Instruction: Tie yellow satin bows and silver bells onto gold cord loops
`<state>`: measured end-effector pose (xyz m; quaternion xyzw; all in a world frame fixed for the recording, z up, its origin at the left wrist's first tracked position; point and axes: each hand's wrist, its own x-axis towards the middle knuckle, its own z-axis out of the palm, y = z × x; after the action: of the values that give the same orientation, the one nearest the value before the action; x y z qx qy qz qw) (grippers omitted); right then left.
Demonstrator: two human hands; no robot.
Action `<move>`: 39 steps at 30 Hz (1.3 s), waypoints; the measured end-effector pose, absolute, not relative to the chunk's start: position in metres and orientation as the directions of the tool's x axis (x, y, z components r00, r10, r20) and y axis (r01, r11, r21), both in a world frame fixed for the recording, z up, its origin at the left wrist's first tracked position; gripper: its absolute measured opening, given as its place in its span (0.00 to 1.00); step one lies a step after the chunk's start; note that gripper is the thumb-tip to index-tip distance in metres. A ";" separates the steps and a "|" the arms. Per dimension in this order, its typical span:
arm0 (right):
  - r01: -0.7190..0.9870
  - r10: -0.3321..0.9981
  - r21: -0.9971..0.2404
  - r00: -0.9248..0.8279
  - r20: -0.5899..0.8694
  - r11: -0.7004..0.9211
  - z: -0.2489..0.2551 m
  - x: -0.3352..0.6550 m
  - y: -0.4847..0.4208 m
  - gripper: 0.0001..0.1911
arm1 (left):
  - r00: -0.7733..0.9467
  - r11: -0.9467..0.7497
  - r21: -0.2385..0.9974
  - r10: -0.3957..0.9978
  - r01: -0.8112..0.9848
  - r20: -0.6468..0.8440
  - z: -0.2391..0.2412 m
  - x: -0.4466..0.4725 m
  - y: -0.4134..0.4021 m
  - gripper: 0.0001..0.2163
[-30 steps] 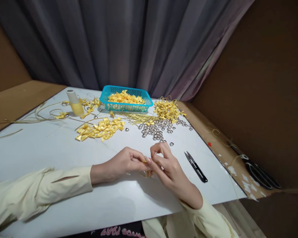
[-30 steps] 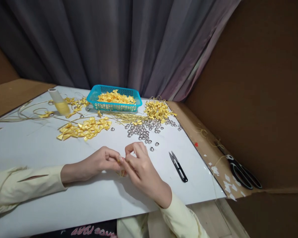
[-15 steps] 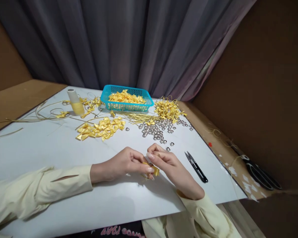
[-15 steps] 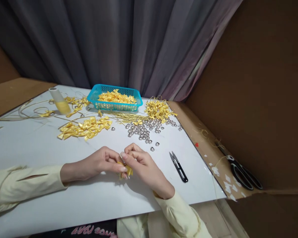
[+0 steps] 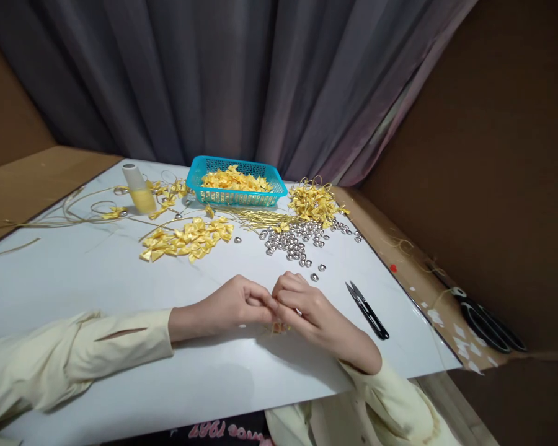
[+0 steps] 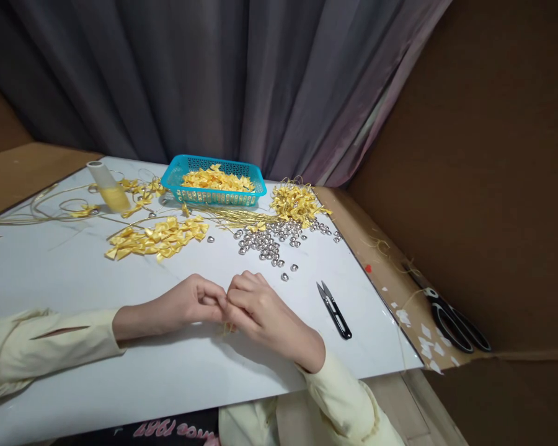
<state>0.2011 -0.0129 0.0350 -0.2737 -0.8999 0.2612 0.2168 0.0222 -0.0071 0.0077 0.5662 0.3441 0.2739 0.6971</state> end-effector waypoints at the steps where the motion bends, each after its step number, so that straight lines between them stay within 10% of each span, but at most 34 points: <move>1: 0.383 0.570 -0.521 -0.779 0.261 0.763 0.035 0.202 -0.012 0.25 | 0.617 0.217 0.976 0.768 0.002 -0.172 0.008 0.022 -0.007 0.04; 5: 0.346 0.493 -0.416 -0.808 0.323 0.841 0.032 0.203 -0.009 0.21 | 0.658 0.296 0.954 0.728 -0.051 -0.191 0.007 0.021 -0.008 0.04; 16: 0.342 0.672 -0.644 -0.637 0.377 0.685 0.027 0.197 -0.014 0.18 | 0.723 0.360 0.928 0.666 -0.092 -0.186 0.007 0.020 -0.007 0.07; 39: 0.226 0.862 -0.974 -0.497 -0.098 0.019 0.032 0.201 -0.013 0.21 | 0.657 0.254 0.964 0.740 -0.080 -0.141 0.005 0.021 -0.010 0.12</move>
<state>0.2012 -0.0131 0.0324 -0.4146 -0.6559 0.5642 0.2819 0.0207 -0.0105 0.0053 0.5424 0.3044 0.2806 0.7311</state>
